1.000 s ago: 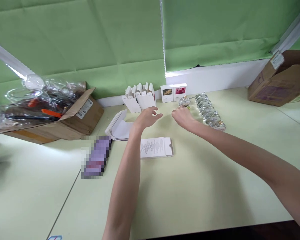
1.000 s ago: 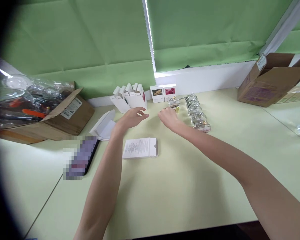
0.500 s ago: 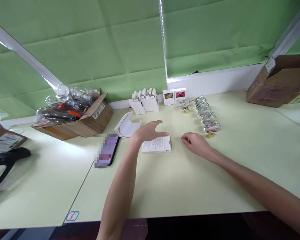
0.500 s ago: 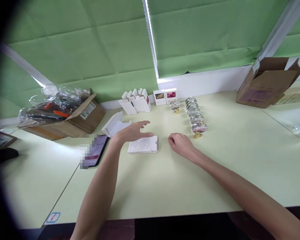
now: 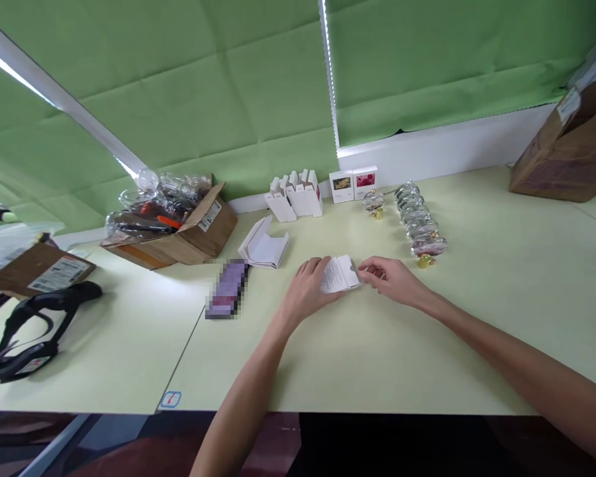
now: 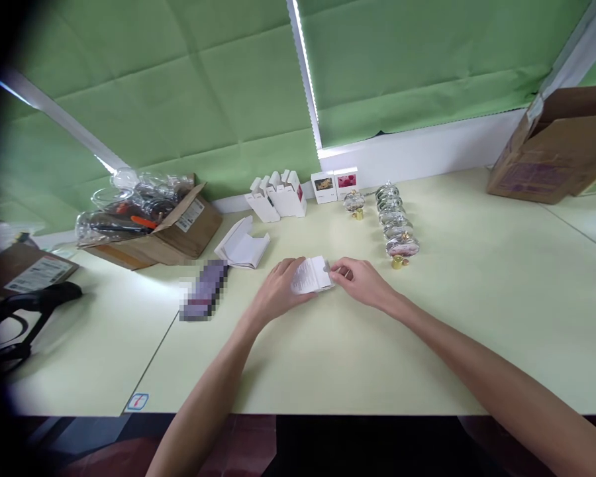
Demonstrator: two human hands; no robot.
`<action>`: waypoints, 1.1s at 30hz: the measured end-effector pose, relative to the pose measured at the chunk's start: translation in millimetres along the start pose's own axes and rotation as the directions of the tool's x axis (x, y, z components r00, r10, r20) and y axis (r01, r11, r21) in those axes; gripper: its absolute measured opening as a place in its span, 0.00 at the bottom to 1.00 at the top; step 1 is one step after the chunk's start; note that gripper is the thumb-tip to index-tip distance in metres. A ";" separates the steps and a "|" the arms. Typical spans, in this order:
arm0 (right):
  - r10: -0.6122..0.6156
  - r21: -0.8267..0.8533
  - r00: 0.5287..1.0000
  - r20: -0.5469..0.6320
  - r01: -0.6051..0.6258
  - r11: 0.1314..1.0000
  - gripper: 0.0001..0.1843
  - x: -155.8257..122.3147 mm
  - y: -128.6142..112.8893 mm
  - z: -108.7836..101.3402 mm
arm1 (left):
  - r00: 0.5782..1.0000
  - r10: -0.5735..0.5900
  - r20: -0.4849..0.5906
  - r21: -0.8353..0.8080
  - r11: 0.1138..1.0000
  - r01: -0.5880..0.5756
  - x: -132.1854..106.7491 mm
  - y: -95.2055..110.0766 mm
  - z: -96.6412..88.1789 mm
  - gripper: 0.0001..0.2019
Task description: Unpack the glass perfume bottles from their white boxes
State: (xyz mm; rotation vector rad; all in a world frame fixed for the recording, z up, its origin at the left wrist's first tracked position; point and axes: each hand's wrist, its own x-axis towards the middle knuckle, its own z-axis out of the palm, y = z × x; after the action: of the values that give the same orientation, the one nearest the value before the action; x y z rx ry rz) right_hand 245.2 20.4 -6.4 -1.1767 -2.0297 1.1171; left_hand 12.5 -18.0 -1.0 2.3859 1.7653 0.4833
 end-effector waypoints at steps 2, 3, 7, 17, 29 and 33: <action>0.017 0.010 1.000 -0.017 -0.017 1.000 0.16 -0.2 0.0 0.8 | 0.994 0.065 -0.093 0.072 0.996 -0.059 -2.3 7.3 6.8 0.33; 0.028 -0.001 0.999 -0.030 -0.028 1.000 0.17 -0.2 0.8 1.2 | 0.987 0.097 -0.128 0.102 0.991 -0.084 -3.4 10.1 9.3 0.32; 0.046 0.007 0.999 -0.009 -0.046 0.999 0.19 -1.2 4.3 3.7 | 0.967 0.154 -0.205 0.162 0.979 -0.121 -5.8 15.8 13.5 0.31; 0.041 0.123 0.978 -0.203 -0.016 0.992 0.20 0.2 -8.1 -11.7 | 0.979 0.019 -0.202 0.156 0.988 0.013 -6.2 12.1 12.2 0.35; 0.144 0.476 0.830 -0.540 0.159 0.865 0.22 6.4 -3.9 -38.6 | 0.997 -0.048 -0.059 0.128 0.990 0.056 -9.0 16.7 12.0 0.41; 0.194 0.584 0.861 -0.471 0.139 0.800 0.24 4.8 -13.3 -38.8 | 0.987 -0.040 -0.157 0.024 0.999 0.044 -9.6 18.5 9.0 0.47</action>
State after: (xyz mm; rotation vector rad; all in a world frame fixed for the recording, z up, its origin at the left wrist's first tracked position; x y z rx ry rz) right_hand 266.8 36.0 25.1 -1.0149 -1.1188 1.1812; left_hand 29.7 -32.0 -5.7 2.3823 1.8937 0.6619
